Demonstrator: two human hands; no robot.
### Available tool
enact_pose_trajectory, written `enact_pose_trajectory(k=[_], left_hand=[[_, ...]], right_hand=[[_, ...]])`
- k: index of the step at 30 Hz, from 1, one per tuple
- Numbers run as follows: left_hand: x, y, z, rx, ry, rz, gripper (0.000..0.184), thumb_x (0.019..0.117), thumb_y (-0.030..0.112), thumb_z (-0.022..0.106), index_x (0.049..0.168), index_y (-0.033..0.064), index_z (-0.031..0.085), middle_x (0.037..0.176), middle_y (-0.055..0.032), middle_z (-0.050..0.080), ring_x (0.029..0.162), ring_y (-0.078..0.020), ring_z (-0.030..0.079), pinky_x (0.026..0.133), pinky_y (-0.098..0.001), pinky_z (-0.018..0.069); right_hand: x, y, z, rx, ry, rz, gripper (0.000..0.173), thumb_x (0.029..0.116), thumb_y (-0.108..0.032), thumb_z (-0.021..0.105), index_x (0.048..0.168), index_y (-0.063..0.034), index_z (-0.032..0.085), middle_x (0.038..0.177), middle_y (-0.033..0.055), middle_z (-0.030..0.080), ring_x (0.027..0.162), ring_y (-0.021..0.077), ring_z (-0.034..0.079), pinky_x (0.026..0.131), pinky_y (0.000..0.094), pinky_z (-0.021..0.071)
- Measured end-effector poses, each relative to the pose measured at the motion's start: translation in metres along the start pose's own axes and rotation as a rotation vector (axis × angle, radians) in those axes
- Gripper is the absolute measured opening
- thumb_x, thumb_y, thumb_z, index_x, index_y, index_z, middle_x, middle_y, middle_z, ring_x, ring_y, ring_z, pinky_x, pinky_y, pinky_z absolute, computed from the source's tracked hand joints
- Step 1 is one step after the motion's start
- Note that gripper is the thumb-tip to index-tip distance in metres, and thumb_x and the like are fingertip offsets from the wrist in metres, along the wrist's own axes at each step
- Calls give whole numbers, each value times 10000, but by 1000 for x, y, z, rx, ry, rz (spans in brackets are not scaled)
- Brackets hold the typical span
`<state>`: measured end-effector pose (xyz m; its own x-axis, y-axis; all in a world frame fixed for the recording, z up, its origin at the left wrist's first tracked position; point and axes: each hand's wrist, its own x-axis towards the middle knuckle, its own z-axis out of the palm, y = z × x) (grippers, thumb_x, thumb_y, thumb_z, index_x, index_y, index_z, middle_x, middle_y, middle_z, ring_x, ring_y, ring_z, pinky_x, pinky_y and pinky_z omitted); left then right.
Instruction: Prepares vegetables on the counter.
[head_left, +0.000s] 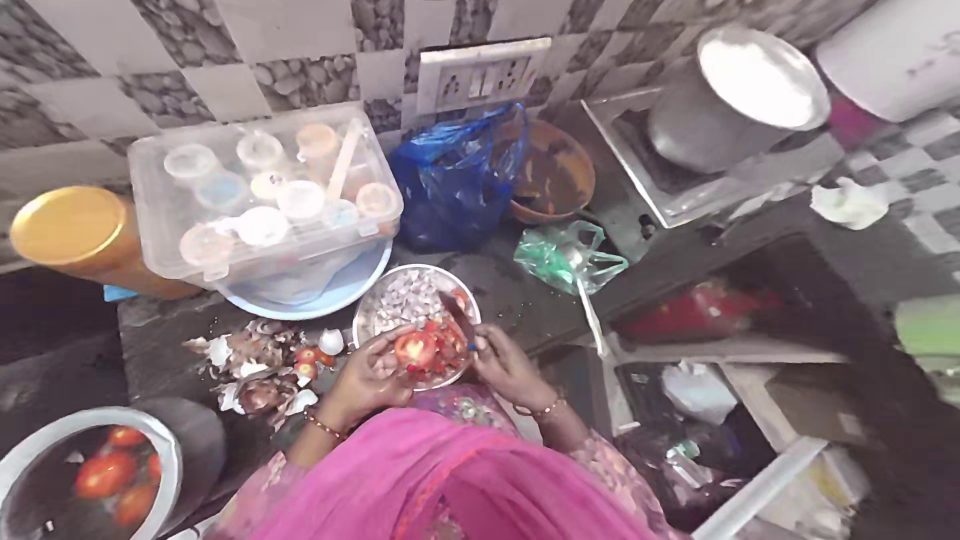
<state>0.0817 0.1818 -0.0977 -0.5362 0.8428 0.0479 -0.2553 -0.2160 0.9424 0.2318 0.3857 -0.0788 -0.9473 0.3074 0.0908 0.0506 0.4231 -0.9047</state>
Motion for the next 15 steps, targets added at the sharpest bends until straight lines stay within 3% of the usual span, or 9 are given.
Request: enact_pose_trajectory(k=[1, 5, 7, 10, 12, 15], left_hand=[[1, 1, 3, 15, -25, 8, 804, 660, -38, 812, 1384, -109, 471, 1265, -25, 686, 1073, -80, 696, 946, -257, 584], [3, 8, 16, 132, -52, 34, 655, 745, 12, 778, 1330, -72, 497, 1215, 3, 688, 1009, -46, 703, 891, -233, 601], [1, 11, 20, 176, -60, 63, 562, 793, 30, 778, 1292, -51, 531, 1182, 18, 704, 990, -46, 708, 877, -239, 609], [-4, 11, 25, 232, -67, 126, 517, 818, 94, 797, 1256, -41, 558, 1164, 34, 704, 993, -27, 700, 881, -228, 605], [-7, 12, 27, 226, -97, 147, 549, 841, 135, 794, 1290, -57, 543, 1198, 26, 692, 1011, -25, 693, 885, -227, 603], [-12, 15, 31, 172, -135, 131, 652, 862, 136, 783, 1376, -70, 439, 1255, 6, 677, 1043, -54, 699, 910, -248, 603]], right_hand=[[-5, -1, 0, 25, -23, -14, 310, 1058, -124, 426, 1168, 117, 588, 895, 88, 629, 711, 26, 580, 671, 209, 531], [-16, -9, -1, -9, -59, -76, 297, 1056, -119, 423, 1139, 98, 608, 927, 106, 639, 769, 35, 582, 733, 196, 514], [-18, -17, 2, -57, -28, -40, 306, 1013, -221, 525, 1086, 56, 635, 830, 83, 647, 700, 56, 591, 661, 238, 520], [-20, -21, 5, -92, -58, -24, 549, 905, -495, 694, 1030, 36, 634, 761, 65, 629, 652, 96, 583, 607, 295, 511], [-21, -22, 7, -121, -69, -39, 648, 865, -598, 701, 1012, 30, 637, 745, 57, 615, 645, 104, 570, 599, 301, 496], [-22, -22, 11, -139, -51, -65, 686, 846, -630, 698, 1021, 30, 641, 737, 46, 604, 636, 86, 546, 592, 282, 482]])
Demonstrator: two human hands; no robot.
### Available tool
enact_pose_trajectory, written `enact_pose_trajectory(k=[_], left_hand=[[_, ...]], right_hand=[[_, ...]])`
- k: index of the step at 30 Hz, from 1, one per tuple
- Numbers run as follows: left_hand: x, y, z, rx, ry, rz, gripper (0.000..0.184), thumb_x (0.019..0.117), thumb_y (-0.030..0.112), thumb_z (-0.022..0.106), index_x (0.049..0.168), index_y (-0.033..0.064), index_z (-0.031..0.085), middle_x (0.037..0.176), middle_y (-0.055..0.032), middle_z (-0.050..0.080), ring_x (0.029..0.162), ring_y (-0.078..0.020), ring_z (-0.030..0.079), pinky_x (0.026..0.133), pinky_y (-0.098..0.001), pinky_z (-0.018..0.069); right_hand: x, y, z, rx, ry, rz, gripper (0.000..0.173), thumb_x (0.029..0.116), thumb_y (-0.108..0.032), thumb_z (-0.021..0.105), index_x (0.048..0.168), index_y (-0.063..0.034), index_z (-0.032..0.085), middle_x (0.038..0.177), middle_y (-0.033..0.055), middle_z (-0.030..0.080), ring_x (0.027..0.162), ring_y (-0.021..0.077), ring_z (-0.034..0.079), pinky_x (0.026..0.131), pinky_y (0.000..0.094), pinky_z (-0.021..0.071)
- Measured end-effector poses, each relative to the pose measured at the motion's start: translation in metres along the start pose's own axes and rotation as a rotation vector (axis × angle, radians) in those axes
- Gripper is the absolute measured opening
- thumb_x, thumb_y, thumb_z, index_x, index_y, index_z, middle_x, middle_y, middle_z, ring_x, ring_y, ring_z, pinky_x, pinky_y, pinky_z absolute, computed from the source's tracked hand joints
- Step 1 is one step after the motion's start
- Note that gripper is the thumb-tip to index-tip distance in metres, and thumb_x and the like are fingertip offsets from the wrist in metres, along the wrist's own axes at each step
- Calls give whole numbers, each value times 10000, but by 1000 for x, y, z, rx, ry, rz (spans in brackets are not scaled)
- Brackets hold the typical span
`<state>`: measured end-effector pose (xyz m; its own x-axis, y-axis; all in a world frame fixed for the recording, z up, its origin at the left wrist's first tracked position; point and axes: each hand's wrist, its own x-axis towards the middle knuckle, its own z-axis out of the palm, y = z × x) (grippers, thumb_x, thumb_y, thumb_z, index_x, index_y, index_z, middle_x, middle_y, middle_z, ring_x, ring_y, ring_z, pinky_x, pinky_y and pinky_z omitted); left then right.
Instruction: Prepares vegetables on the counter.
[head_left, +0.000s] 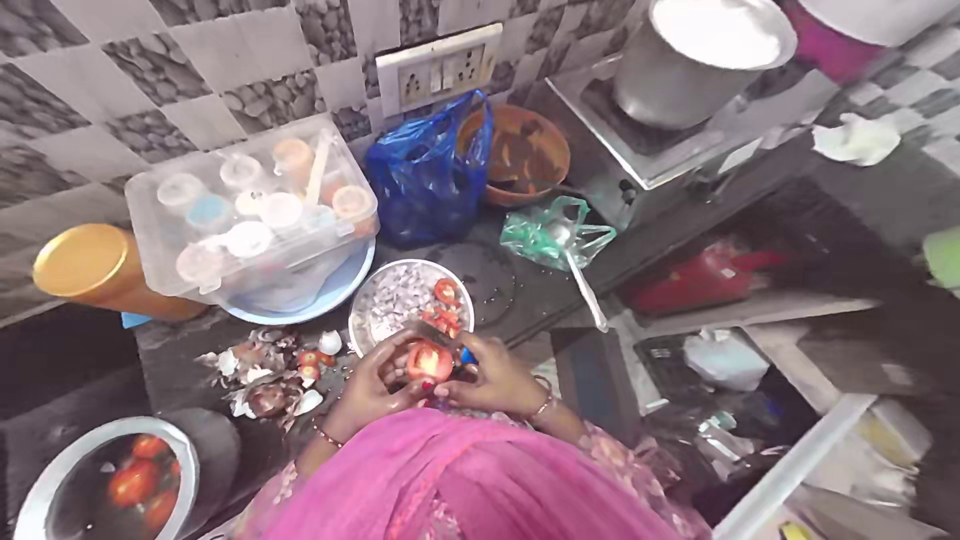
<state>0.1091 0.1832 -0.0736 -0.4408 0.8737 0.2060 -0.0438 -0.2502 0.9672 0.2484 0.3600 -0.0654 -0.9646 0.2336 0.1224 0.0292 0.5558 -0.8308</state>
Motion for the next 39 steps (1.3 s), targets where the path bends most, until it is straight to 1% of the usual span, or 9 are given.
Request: enact_pose_trajectory(k=[3, 8, 10, 13, 19, 25, 32, 34, 39], left_hand=[[-2, 1, 3, -47, 42, -55, 566, 802, 46, 769, 1255, 61, 430, 1166, 52, 703, 973, -49, 714, 866, -246, 606], [-1, -8, 3, 5, 72, -17, 449, 831, 187, 804, 1199, 12, 617, 1088, 92, 706, 941, 7, 684, 834, -205, 597], [-1, -7, 6, -5, 61, -36, 435, 889, 189, 774, 1235, -30, 627, 1155, 56, 702, 993, -4, 683, 870, -218, 598], [0, -3, 15, 51, 101, -62, 374, 887, 141, 737, 1162, -96, 646, 1168, -22, 677, 986, 4, 666, 877, -196, 580], [5, 15, 26, 68, 85, -151, 332, 892, 68, 698, 1180, -80, 629, 1001, 21, 732, 863, 8, 698, 804, -187, 598], [11, 24, 28, 212, 46, -228, 306, 913, 179, 698, 1109, -53, 662, 971, -19, 715, 820, 25, 676, 765, -164, 583], [14, 23, 30, 351, 123, -252, 369, 858, 236, 741, 1087, -46, 676, 961, -25, 718, 834, 34, 664, 777, -154, 561], [15, 21, 31, 384, 149, -261, 363, 807, 232, 754, 1046, -29, 674, 889, 15, 717, 778, 52, 658, 734, -143, 560], [19, 23, 30, 497, 154, -358, 290, 819, 173, 733, 1001, -47, 686, 798, -22, 684, 689, 1, 618, 682, -213, 537]], right_hand=[[-1, 2, 1, -40, 48, -34, 707, 841, -639, 695, 1037, 40, 649, 753, 66, 628, 641, 102, 558, 599, 295, 495], [-5, -7, 2, -252, 99, -48, 664, 813, -609, 723, 1011, 21, 656, 726, 111, 645, 617, 231, 622, 557, 433, 520], [-4, -8, 4, -308, 111, -40, 637, 808, -588, 733, 1012, 10, 656, 742, 117, 658, 633, 259, 648, 556, 464, 528], [-2, -10, 4, -339, 101, -18, 610, 778, -516, 775, 1047, 17, 653, 773, 134, 677, 666, 287, 675, 574, 489, 543], [0, -10, 0, -353, 91, -51, 571, 777, -468, 766, 1037, 29, 660, 750, 133, 676, 636, 279, 671, 557, 478, 539], [2, -7, -4, -304, 54, -83, 569, 732, -379, 791, 1060, 62, 645, 753, 138, 665, 627, 261, 648, 567, 454, 534], [2, -11, 1, -286, -4, 31, 459, 812, -295, 761, 1083, 64, 670, 821, 182, 704, 743, 334, 714, 660, 537, 570], [2, -14, 1, -274, -20, 103, 426, 826, -266, 754, 1091, 60, 679, 836, 201, 704, 774, 362, 713, 686, 567, 562], [6, -10, 4, -241, -59, 172, 364, 859, -276, 712, 1026, 47, 690, 804, 202, 690, 763, 371, 700, 672, 584, 532]])
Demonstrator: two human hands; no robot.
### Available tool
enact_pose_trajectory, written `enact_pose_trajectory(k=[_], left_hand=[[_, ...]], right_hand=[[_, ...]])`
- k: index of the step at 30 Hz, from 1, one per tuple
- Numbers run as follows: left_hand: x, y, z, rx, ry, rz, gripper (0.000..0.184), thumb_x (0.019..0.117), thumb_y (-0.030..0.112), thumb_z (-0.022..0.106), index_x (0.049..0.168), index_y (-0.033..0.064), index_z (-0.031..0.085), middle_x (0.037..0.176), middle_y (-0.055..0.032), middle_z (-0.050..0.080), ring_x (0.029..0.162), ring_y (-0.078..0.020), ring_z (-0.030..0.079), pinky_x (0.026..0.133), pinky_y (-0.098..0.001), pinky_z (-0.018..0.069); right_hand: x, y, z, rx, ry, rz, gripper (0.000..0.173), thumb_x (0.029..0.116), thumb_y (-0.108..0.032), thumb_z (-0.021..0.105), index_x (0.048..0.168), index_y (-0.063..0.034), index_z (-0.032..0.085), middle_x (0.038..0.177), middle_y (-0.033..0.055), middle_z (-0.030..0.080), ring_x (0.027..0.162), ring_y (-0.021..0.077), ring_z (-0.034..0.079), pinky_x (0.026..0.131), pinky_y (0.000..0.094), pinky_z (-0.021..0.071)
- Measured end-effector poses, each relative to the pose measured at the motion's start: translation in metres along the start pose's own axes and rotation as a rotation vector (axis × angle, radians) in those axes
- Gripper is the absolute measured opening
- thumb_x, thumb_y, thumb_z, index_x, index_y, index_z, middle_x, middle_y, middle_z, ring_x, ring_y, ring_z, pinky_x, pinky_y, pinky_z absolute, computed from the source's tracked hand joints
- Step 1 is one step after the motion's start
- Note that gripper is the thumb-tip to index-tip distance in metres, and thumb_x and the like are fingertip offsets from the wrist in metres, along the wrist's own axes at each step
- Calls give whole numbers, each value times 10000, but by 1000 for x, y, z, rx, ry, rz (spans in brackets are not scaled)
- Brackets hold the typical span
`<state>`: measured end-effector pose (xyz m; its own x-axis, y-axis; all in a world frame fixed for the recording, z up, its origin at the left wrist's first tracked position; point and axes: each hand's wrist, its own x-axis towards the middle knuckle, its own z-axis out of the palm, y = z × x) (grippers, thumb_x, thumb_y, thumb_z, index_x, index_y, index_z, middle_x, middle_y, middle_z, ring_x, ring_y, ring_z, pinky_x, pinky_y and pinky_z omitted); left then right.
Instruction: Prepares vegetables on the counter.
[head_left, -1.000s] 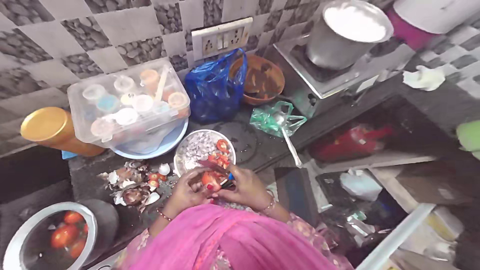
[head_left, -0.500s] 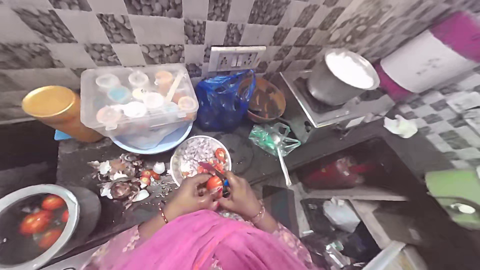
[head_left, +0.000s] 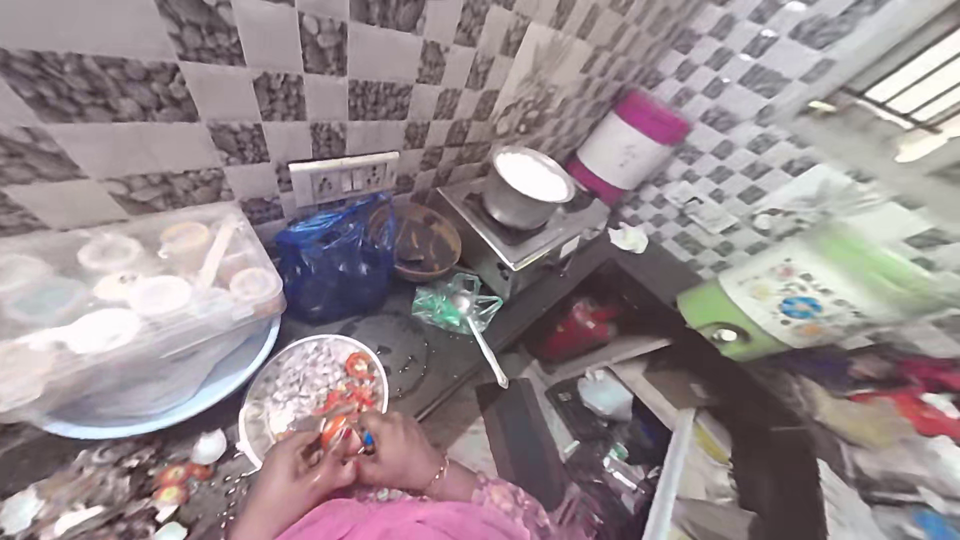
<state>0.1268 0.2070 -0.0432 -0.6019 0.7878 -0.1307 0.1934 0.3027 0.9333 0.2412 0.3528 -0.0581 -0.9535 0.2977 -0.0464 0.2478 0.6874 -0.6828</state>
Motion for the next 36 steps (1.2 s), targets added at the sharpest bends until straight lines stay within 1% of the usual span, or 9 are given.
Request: enact_pose_trajectory(k=[4, 8, 10, 13, 17, 25, 31, 34, 36], left_hand=[[8, -8, 0, 3, -12, -34, 288, 792, 203, 748, 917, -49, 686, 768, -41, 678, 683, -48, 629, 680, -281, 549], [16, -19, 4, -74, -37, -46, 206, 735, 229, 740, 835, 51, 711, 677, 74, 658, 617, 25, 614, 600, -225, 534], [18, -25, 7, -157, -20, -41, 228, 728, 229, 738, 882, 63, 720, 703, 89, 676, 640, 34, 630, 613, -214, 545], [20, -27, 11, -289, 21, 24, 362, 757, 201, 741, 1071, 25, 704, 877, 73, 717, 804, 41, 667, 763, -191, 573], [26, -34, 15, -348, 65, 21, 373, 731, 221, 760, 1051, 36, 709, 857, 83, 722, 771, 41, 672, 718, -183, 577], [34, -49, 21, -468, 75, 31, 444, 795, 231, 737, 1170, 3, 668, 1016, 33, 726, 913, 0, 680, 839, -206, 572], [36, -63, 20, -812, 23, -45, 396, 898, 250, 662, 1245, 77, 580, 962, 66, 722, 832, -30, 691, 746, -221, 592], [38, -70, 18, -916, 14, -66, 463, 972, 223, 529, 1408, 101, 431, 991, 61, 706, 821, -36, 695, 730, -217, 601], [39, -75, 15, -981, 20, -68, 479, 990, 267, 562, 1436, 154, 431, 964, 50, 718, 762, -60, 707, 659, -225, 607]], right_hand=[[5, 4, -1, 20, -46, -13, 339, 876, -254, 697, 1012, 56, 669, 818, 211, 683, 780, 379, 698, 682, 585, 532], [10, 4, -1, 31, -129, -44, 349, 886, -209, 713, 1082, 70, 637, 857, 228, 682, 818, 390, 699, 717, 585, 542], [12, 4, 1, 24, -150, -36, 359, 898, -222, 703, 1099, 68, 639, 877, 233, 688, 847, 397, 704, 739, 597, 545], [13, 6, 7, 20, -77, -67, 345, 886, -251, 706, 1016, 67, 680, 826, 223, 693, 807, 392, 710, 699, 597, 544], [17, 4, 9, 31, -87, -9, 336, 885, -264, 716, 979, 56, 683, 812, 223, 689, 808, 399, 706, 706, 606, 534], [22, 2, 22, 100, -100, 101, 349, 883, -294, 713, 886, 54, 689, 817, 222, 689, 827, 402, 698, 710, 615, 522], [38, 1, 18, 73, -325, 180, 376, 973, -316, 615, 945, 56, 663, 871, 228, 673, 865, 395, 679, 753, 615, 520], [43, -2, 12, 152, -432, 151, 376, 1028, -282, 543, 953, 70, 650, 870, 228, 656, 847, 371, 662, 750, 591, 510], [44, 1, 8, 204, -479, 122, 382, 1045, -273, 517, 933, 74, 631, 838, 215, 628, 800, 343, 634, 721, 558, 494]])
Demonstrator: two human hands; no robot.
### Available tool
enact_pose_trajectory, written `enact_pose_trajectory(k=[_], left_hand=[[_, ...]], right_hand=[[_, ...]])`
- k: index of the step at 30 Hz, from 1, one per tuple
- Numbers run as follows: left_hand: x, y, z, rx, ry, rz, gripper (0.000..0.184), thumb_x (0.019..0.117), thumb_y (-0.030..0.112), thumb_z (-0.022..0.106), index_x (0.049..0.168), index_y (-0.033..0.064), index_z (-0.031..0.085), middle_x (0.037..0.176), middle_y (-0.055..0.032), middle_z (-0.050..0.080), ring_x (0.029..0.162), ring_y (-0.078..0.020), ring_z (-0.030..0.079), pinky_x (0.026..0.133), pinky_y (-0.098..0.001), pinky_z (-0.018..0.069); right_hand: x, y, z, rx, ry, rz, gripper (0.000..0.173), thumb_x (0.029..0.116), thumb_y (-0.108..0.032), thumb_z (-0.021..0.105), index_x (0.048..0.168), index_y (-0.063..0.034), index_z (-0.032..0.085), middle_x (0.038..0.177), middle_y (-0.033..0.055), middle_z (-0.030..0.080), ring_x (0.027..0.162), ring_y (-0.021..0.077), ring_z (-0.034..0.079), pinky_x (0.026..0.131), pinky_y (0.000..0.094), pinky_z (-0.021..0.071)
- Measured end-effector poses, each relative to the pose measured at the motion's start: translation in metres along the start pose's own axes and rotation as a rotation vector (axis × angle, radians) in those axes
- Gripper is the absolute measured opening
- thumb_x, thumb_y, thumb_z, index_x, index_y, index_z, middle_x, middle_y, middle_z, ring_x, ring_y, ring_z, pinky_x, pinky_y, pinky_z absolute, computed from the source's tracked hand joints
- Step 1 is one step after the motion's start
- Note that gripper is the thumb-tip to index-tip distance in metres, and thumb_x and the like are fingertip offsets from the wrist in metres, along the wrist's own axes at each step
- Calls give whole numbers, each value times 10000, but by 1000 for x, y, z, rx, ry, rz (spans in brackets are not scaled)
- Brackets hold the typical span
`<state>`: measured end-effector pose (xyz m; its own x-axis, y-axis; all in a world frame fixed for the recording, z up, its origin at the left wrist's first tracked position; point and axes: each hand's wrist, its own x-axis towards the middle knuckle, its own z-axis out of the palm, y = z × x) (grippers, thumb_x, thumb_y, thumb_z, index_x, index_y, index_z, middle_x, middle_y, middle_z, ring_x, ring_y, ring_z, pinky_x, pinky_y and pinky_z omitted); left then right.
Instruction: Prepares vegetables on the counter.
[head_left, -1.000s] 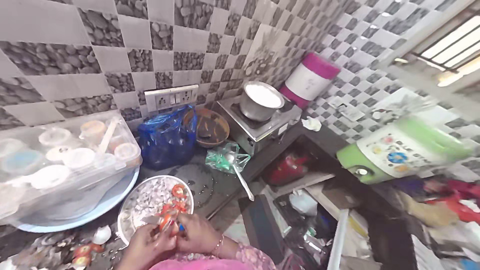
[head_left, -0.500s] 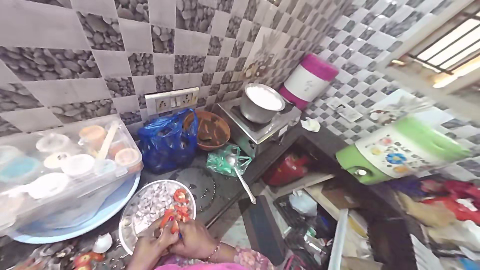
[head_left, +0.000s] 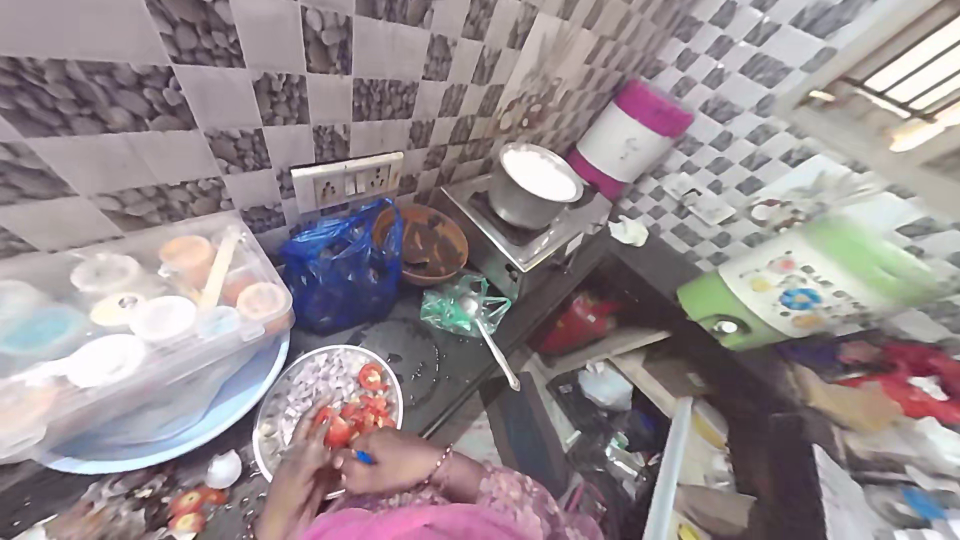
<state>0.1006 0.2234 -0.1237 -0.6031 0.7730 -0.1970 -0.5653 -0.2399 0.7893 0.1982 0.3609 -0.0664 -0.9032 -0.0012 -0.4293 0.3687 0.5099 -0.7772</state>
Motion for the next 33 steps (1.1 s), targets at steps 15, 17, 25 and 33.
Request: enact_pose_trajectory(k=[15, 17, 25, 33], left_hand=[[4, 9, 6, -284, -55, -146, 290, 1057, 180, 408, 1331, 104, 465, 1051, -51, 686, 911, -144, 691, 832, -309, 593], [8, 5, 10, -375, -68, -206, 238, 1071, 174, 386, 1259, 113, 520, 997, -71, 693, 844, -153, 699, 788, -299, 600], [-3, 8, 11, -138, -205, -102, 378, 929, 109, 635, 1257, 127, 449, 1074, -15, 688, 888, -126, 698, 765, -291, 599], [-7, 31, 4, 329, -342, 38, 559, 704, -13, 820, 1220, 28, 609, 1142, 33, 695, 1002, -63, 686, 893, -262, 593]], right_hand=[[-42, 23, -15, 392, 224, -62, 150, 994, -178, 529, 1003, -45, 597, 702, -98, 503, 587, -54, 465, 562, 146, 421], [-33, 24, -8, 486, 316, -70, 93, 981, -152, 546, 971, -64, 575, 718, -106, 511, 602, -54, 476, 575, 143, 426], [-18, 24, -2, 455, 483, -174, 429, 882, -183, 732, 1216, 46, 592, 995, 19, 653, 718, -16, 561, 648, 164, 497], [-31, 24, -6, 480, 479, -213, 308, 882, -87, 697, 1160, 26, 633, 875, -22, 634, 622, -25, 521, 569, 168, 484]])
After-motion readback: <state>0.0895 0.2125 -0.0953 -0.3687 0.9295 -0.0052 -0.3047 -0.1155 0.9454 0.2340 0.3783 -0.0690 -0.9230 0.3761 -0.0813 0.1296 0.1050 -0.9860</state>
